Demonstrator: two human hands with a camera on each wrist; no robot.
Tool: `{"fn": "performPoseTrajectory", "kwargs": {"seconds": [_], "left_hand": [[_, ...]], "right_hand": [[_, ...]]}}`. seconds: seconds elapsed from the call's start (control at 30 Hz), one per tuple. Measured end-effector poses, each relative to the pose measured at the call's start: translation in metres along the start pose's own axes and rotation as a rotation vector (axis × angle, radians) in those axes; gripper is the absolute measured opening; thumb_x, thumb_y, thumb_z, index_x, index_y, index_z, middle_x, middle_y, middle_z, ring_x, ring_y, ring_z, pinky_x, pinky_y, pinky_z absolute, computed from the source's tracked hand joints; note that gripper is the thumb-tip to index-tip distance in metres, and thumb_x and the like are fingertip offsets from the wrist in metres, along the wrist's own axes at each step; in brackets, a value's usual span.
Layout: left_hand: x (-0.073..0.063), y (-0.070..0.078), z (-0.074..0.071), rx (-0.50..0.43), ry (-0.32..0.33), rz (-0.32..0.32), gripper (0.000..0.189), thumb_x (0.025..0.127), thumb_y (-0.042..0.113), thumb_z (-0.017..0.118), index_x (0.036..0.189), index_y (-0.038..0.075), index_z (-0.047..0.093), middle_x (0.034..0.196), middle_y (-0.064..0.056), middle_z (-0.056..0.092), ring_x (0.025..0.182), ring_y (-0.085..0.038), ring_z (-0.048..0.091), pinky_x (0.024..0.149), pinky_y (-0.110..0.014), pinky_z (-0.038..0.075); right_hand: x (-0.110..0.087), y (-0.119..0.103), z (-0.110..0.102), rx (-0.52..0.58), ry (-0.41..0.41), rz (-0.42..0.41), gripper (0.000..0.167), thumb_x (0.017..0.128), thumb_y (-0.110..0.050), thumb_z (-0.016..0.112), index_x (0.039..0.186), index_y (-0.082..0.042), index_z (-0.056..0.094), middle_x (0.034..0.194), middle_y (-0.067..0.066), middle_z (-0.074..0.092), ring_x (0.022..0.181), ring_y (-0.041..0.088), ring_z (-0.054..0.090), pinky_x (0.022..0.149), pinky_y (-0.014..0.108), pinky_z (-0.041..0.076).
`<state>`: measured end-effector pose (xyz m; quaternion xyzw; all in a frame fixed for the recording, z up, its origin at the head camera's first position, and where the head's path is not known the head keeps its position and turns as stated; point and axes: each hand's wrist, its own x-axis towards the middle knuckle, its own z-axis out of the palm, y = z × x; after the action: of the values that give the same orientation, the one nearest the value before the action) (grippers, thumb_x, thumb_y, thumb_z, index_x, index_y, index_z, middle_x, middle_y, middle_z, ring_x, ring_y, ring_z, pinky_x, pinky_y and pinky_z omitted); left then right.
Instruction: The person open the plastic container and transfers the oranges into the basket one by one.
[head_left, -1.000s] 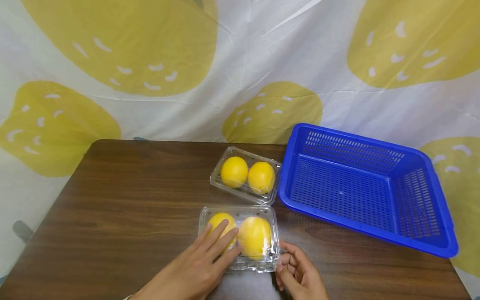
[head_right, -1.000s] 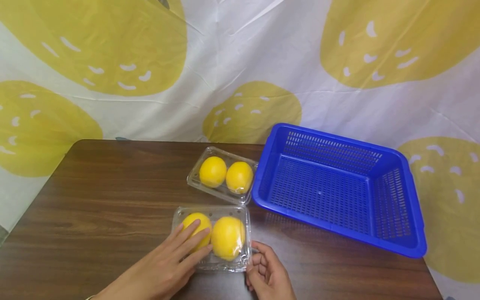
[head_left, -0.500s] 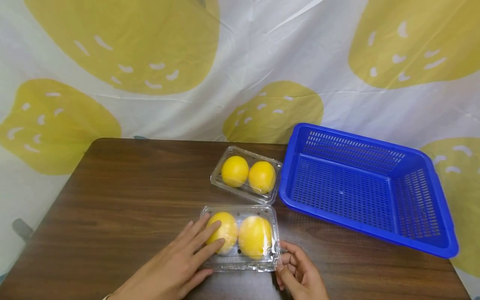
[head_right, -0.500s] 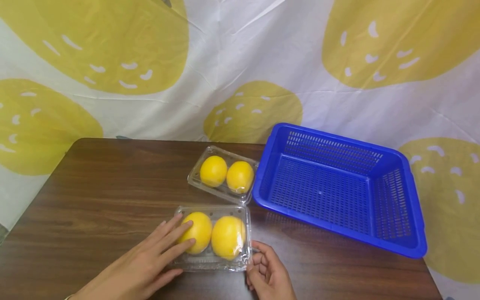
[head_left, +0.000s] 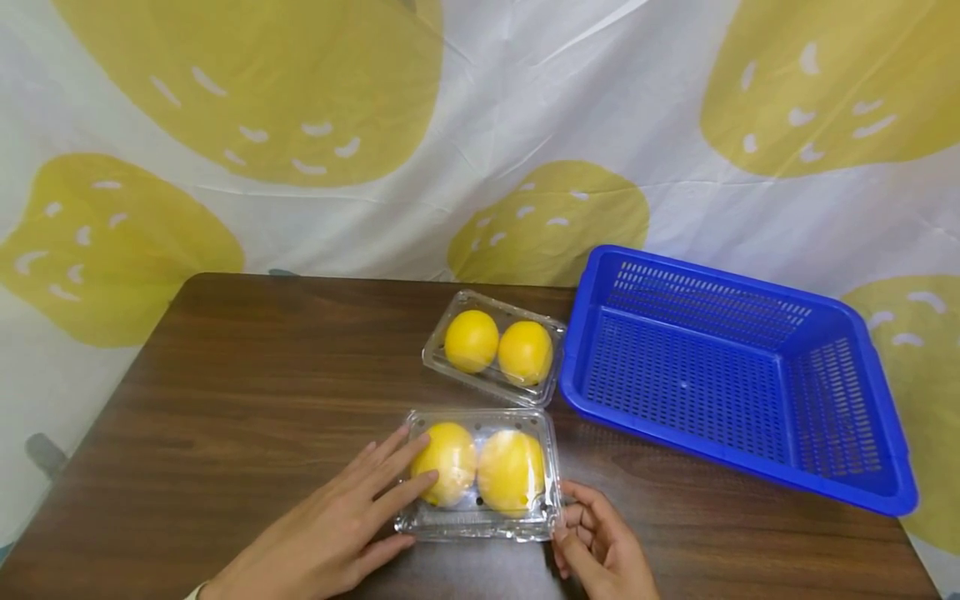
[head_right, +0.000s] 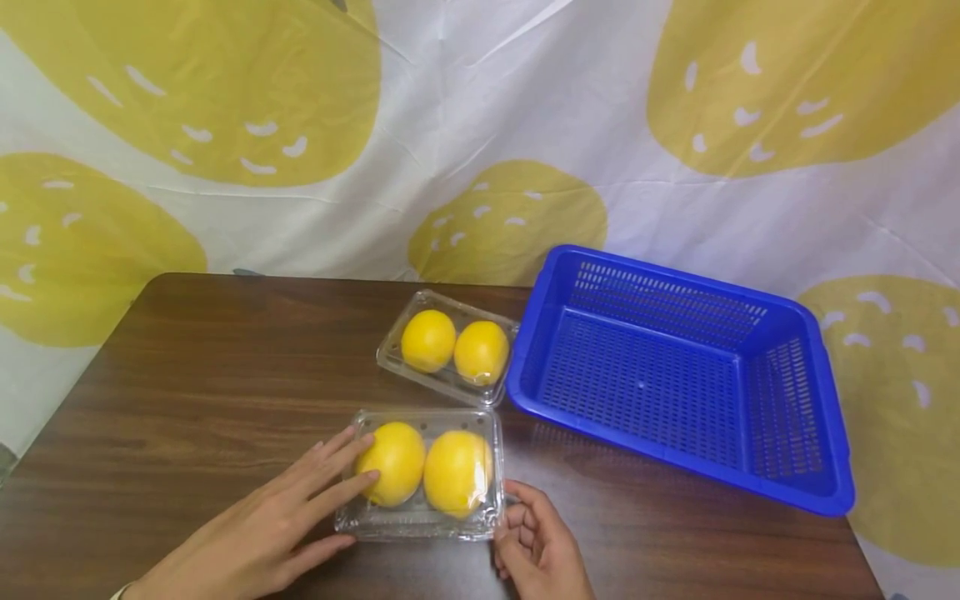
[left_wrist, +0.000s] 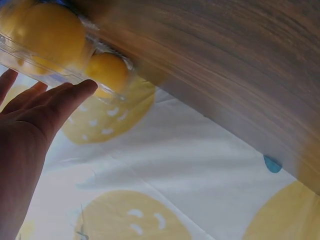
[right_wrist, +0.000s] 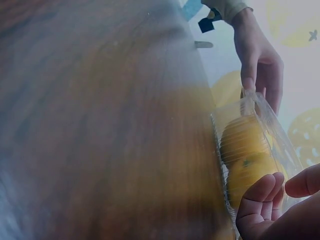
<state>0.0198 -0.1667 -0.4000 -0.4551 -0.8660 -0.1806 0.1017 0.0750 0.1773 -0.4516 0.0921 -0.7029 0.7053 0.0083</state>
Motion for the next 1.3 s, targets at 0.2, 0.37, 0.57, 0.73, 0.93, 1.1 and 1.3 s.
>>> {"fn": "performPoseTrajectory", "kwargs": {"seconds": [0.2, 0.37, 0.57, 0.73, 0.93, 1.1, 1.3], "left_hand": [[-0.002, 0.000, 0.001, 0.008, 0.008, -0.009, 0.058, 0.117, 0.050, 0.045, 0.162, 0.015, 0.055, 0.175, -0.017, 0.038, 0.161, -0.037, 0.038, 0.135, -0.035, 0.012], [-0.002, 0.000, 0.003, 0.007, 0.018, -0.007, 0.058, 0.117, 0.050, 0.045, 0.162, 0.015, 0.054, 0.175, -0.018, 0.039, 0.160, -0.038, 0.040, 0.136, -0.033, 0.009], [-0.002, -0.001, 0.004, -0.001, 0.014, -0.004, 0.058, 0.116, 0.049, 0.047, 0.162, 0.014, 0.054, 0.175, -0.018, 0.039, 0.159, -0.038, 0.041, 0.136, -0.033, 0.010], [-0.002, 0.000, 0.002, -0.016, -0.006, -0.025, 0.058, 0.115, 0.049, 0.051, 0.163, 0.016, 0.054, 0.176, -0.015, 0.038, 0.159, -0.038, 0.041, 0.135, -0.035, 0.016], [0.000, 0.000, 0.001, -0.036, -0.052, -0.060, 0.061, 0.111, 0.046, 0.063, 0.165, 0.019, 0.052, 0.179, -0.011, 0.034, 0.160, -0.037, 0.040, 0.121, -0.057, 0.044], [0.001, -0.001, 0.001, -0.038, -0.051, -0.055, 0.063, 0.111, 0.046, 0.063, 0.166, 0.019, 0.050, 0.179, -0.011, 0.033, 0.160, -0.038, 0.039, 0.117, -0.063, 0.049], [0.004, -0.001, 0.003, -0.049, -0.058, -0.068, 0.066, 0.108, 0.042, 0.070, 0.167, 0.019, 0.049, 0.180, -0.010, 0.032, 0.161, -0.037, 0.038, 0.117, -0.062, 0.048]], "right_hand": [[0.000, -0.002, 0.004, 0.018, 0.047, 0.037, 0.045, 0.096, 0.022, 0.057, 0.141, 0.022, 0.048, 0.091, -0.002, 0.070, 0.066, 0.008, 0.061, 0.053, 0.029, 0.059], [-0.001, -0.003, 0.010, 0.106, 0.153, 0.216, 0.034, 0.096, 0.018, 0.061, 0.128, 0.019, 0.050, 0.086, 0.006, 0.071, 0.061, 0.013, 0.064, 0.053, 0.030, 0.062], [-0.003, -0.006, 0.013, 0.219, 0.114, 0.418, 0.012, 0.100, 0.006, 0.064, 0.108, 0.007, 0.056, 0.082, 0.012, 0.073, 0.063, 0.020, 0.074, 0.060, 0.040, 0.068], [-0.003, -0.010, 0.018, 0.238, 0.047, 0.560, 0.024, 0.104, -0.013, 0.069, 0.103, 0.010, 0.067, 0.085, 0.015, 0.079, 0.066, 0.022, 0.078, 0.061, 0.035, 0.068], [-0.003, -0.008, 0.028, 0.210, 0.024, 0.635, 0.043, 0.106, -0.024, 0.069, 0.114, 0.018, 0.071, 0.093, 0.019, 0.082, 0.068, 0.019, 0.079, 0.061, 0.029, 0.065], [-0.002, -0.007, 0.037, 0.210, -0.005, 0.633, 0.047, 0.107, -0.027, 0.069, 0.117, 0.019, 0.071, 0.095, 0.021, 0.082, 0.069, 0.017, 0.078, 0.061, 0.026, 0.064], [0.002, -0.007, 0.049, 0.229, -0.040, 0.644, 0.047, 0.109, -0.032, 0.068, 0.112, 0.014, 0.075, 0.094, 0.018, 0.083, 0.067, 0.014, 0.078, 0.060, 0.024, 0.064]]}}
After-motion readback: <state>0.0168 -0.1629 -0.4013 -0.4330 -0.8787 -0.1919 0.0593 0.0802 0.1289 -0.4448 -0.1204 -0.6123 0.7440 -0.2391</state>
